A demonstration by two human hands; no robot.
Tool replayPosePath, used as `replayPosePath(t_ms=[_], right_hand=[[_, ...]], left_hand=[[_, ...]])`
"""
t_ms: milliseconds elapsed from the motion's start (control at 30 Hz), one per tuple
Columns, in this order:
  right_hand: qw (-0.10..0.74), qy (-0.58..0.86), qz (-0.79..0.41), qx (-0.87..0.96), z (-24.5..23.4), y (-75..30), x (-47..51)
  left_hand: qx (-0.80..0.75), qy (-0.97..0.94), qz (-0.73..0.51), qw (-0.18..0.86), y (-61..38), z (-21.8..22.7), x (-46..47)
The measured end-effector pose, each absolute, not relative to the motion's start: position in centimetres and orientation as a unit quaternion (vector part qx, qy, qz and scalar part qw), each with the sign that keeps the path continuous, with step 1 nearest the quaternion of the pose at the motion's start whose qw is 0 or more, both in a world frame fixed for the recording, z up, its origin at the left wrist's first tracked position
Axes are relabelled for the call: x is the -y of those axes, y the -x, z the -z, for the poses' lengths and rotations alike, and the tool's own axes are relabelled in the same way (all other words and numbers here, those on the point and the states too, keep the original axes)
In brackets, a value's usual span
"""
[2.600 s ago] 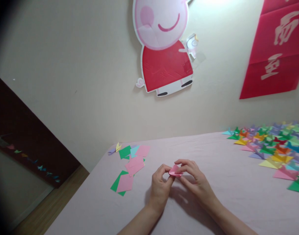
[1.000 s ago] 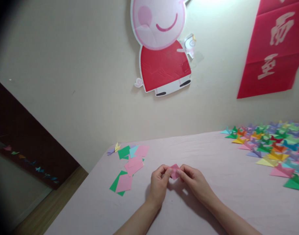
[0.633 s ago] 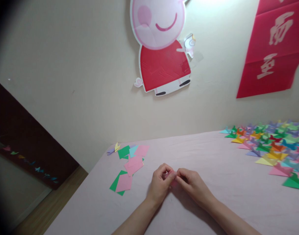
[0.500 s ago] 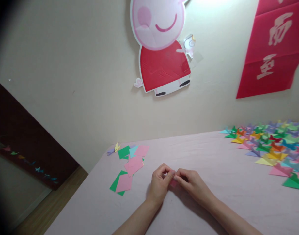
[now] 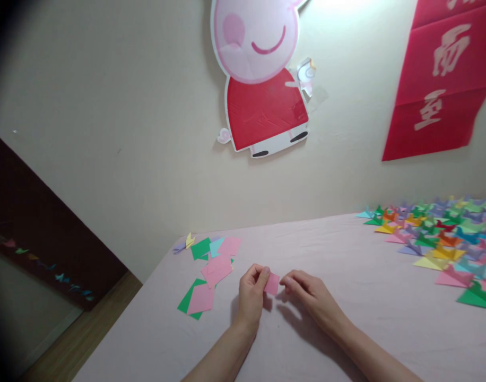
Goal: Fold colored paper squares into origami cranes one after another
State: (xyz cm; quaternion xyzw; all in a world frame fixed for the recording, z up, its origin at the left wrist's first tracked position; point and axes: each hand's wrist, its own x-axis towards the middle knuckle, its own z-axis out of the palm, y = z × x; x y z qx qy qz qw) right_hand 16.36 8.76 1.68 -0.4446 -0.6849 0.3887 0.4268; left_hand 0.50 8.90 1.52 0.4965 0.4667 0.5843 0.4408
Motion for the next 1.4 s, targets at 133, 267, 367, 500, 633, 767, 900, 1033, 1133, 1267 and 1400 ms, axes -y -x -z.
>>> replayPosePath(t_ms=[133, 267, 367, 500, 633, 767, 900, 1033, 1133, 1267, 1400], right_hand=[[0.405, 0.443, -0.363, 0.713, -1.5, -15.6, -8.3], [0.431, 0.447, -0.369, 0.692, -1.6, -15.6, -8.3], [0.466, 0.460, -0.361, 0.664, -1.8, -16.0, -8.5], [0.496, 0.471, -0.368, 0.629, -1.9, -16.4, -8.9], [0.495, 0.475, -0.373, 0.625, -1.9, -16.7, -8.9], [0.466, 0.471, -0.370, 0.651, -2.0, -16.7, -8.8], [0.431, 0.443, -0.401, 0.676, -2.0, -16.3, -8.7], [0.429, 0.433, -0.377, 0.697, -1.9, -16.1, -8.7], [0.436, 0.438, -0.330, 0.713, -1.9, -16.7, -9.0], [0.454, 0.428, -0.258, 0.738, -1.7, -18.2, -9.6], [0.404, 0.422, -0.210, 0.784, -1.1, -19.6, -9.6]], left_hand=[[-0.456, -0.500, -0.577, 0.457, -1.0, -1.4, -8.6], [-0.450, -0.510, -0.565, 0.468, -1.2, -1.2, -8.4], [-0.442, -0.532, -0.544, 0.475, -1.2, -1.3, -8.3], [-0.433, -0.585, -0.500, 0.470, -1.1, -1.3, -8.1], [-0.448, -0.575, -0.517, 0.448, -0.8, -1.2, -8.4], [-0.448, -0.579, -0.511, 0.450, -0.3, -1.3, -8.8], [-0.447, -0.569, -0.518, 0.455, -0.2, -1.0, -9.1], [-0.447, -0.554, -0.539, 0.451, -0.5, -0.8, -9.2], [-0.436, -0.564, -0.549, 0.436, -0.3, -1.5, -9.0], [-0.431, -0.714, -0.480, 0.272, 0.7, -3.1, -8.4], [-0.445, -0.831, -0.319, 0.100, 1.6, -2.9, -7.5]])
